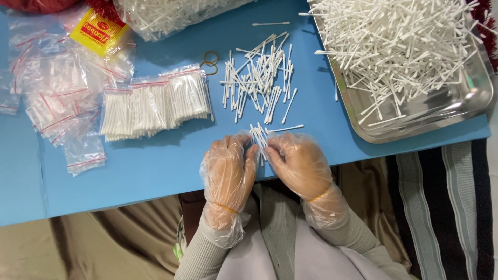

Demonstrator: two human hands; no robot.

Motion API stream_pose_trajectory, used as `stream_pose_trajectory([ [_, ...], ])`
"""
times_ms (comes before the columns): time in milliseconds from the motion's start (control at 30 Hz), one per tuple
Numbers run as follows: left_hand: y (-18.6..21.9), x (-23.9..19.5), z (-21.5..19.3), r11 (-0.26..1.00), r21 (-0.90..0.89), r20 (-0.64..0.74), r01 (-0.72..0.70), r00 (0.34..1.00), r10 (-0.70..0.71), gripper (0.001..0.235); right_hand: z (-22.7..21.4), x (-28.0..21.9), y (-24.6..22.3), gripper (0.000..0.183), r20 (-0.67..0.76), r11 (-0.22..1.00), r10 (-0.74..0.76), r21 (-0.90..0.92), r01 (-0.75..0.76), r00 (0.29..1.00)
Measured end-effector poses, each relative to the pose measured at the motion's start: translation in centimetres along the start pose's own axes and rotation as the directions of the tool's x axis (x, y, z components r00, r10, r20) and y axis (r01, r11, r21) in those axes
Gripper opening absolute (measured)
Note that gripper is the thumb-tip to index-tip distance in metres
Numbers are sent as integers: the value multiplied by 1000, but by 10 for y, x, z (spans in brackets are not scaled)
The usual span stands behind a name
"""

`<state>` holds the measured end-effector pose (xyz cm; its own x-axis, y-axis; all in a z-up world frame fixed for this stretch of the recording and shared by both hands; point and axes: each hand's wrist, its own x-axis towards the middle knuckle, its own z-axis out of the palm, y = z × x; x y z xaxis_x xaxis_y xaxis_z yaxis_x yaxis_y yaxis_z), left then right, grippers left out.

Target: The person sorts white cotton swabs by hand, gathering them from a tray and placing them into small clear plastic bags.

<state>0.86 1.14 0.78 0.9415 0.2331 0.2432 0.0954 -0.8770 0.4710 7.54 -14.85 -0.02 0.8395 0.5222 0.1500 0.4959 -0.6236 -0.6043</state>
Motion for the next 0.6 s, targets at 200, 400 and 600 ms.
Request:
stream_pose_trajectory([
  [200, 2, -1, -3, 1000, 9, -6, 20, 1000, -20, 22, 3, -8, 21, 8, -101, 1000, -22, -17, 21, 995],
  [400, 19, 6, -5, 998, 30, -15, 49, 999, -49, 23, -14, 0, 22, 4, -21, 998, 48, -29, -48, 999],
  [600, 27, 4, 12, 998, 49, -58, 36, 998, -33, 34, 4, 1, 22, 12, 15, 965, 129, -231, -122, 992],
])
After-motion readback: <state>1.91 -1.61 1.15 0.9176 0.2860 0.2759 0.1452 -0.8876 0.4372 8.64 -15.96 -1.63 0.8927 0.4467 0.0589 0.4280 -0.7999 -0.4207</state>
